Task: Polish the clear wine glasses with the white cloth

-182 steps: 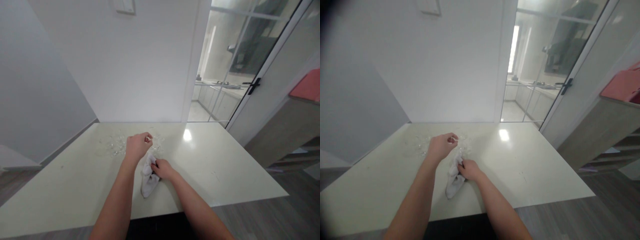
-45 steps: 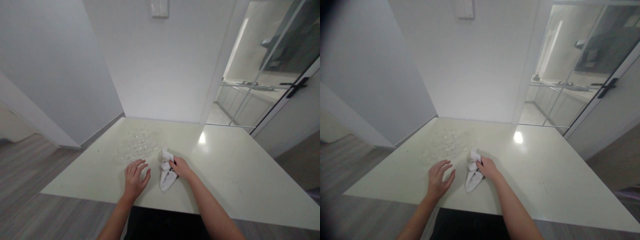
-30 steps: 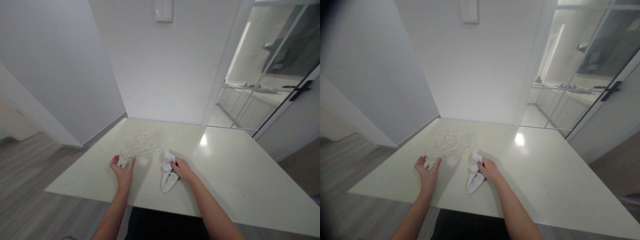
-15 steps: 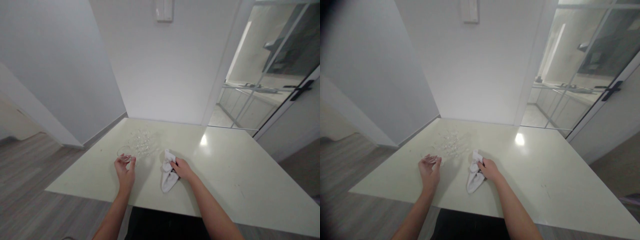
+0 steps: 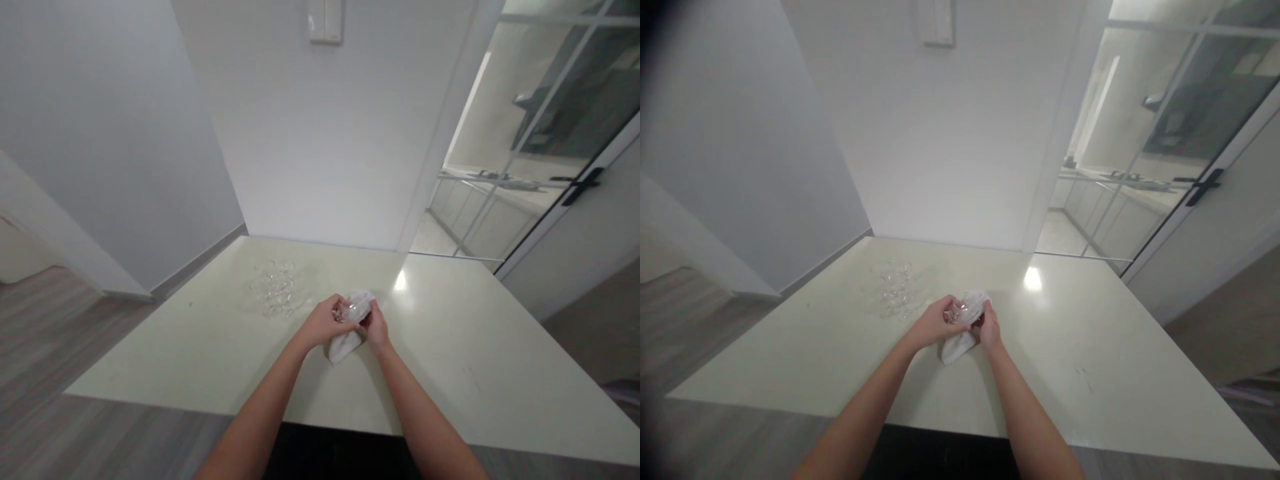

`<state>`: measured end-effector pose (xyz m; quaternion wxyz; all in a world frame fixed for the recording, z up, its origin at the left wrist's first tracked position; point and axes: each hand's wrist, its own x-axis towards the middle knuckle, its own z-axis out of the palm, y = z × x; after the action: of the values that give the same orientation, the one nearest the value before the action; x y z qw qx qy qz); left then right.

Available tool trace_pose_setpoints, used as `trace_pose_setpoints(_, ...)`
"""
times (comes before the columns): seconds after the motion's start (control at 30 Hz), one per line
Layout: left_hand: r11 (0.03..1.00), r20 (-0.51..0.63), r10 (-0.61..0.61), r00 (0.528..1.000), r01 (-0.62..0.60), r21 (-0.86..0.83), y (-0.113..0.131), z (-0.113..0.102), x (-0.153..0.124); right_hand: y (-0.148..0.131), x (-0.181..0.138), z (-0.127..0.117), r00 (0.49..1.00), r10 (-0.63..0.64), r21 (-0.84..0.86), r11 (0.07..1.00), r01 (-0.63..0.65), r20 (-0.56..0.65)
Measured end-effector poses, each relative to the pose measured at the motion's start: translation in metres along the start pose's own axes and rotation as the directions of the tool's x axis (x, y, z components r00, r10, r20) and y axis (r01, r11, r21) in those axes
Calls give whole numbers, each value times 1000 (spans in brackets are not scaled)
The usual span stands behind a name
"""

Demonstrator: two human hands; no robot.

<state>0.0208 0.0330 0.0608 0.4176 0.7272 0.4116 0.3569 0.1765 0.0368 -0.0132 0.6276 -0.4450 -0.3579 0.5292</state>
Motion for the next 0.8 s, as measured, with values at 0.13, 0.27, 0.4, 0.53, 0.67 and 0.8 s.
trace_pose_setpoints(0.13, 997, 256, 9, 967, 13, -82, -6, 11, 26, -3, 3, -2, 998, 10, 112, 994, -4, -55)
trace_pose_setpoints(0.27, 987, 166, 64, 984, -38, -156, -21, 24, 28, 1, 6, 0, 998, -29, 92, 995, 34, -58)
trace_pose_setpoints(0.4, 990, -21, 103, 994, -105, -95, -36, 36, 25, 7, 6, 0, 983, -163, -38, 986, 161, -83)
trace_pose_setpoints(0.53, 985, -27, 73, 997, -76, -152, -37, 37, 26, 3, 3, -3, 970, -222, -132, 969, 209, -98)
trace_pose_setpoints(0.67, 924, 3, -73, 997, 69, -377, -32, 33, 23, -5, 1, -6, 974, -177, -163, 975, 153, -142)
trace_pose_setpoints(0.8, 795, 134, -145, 980, 196, -574, -30, 37, 17, -1, -3, -4, 988, -143, -113, 984, 136, -65)
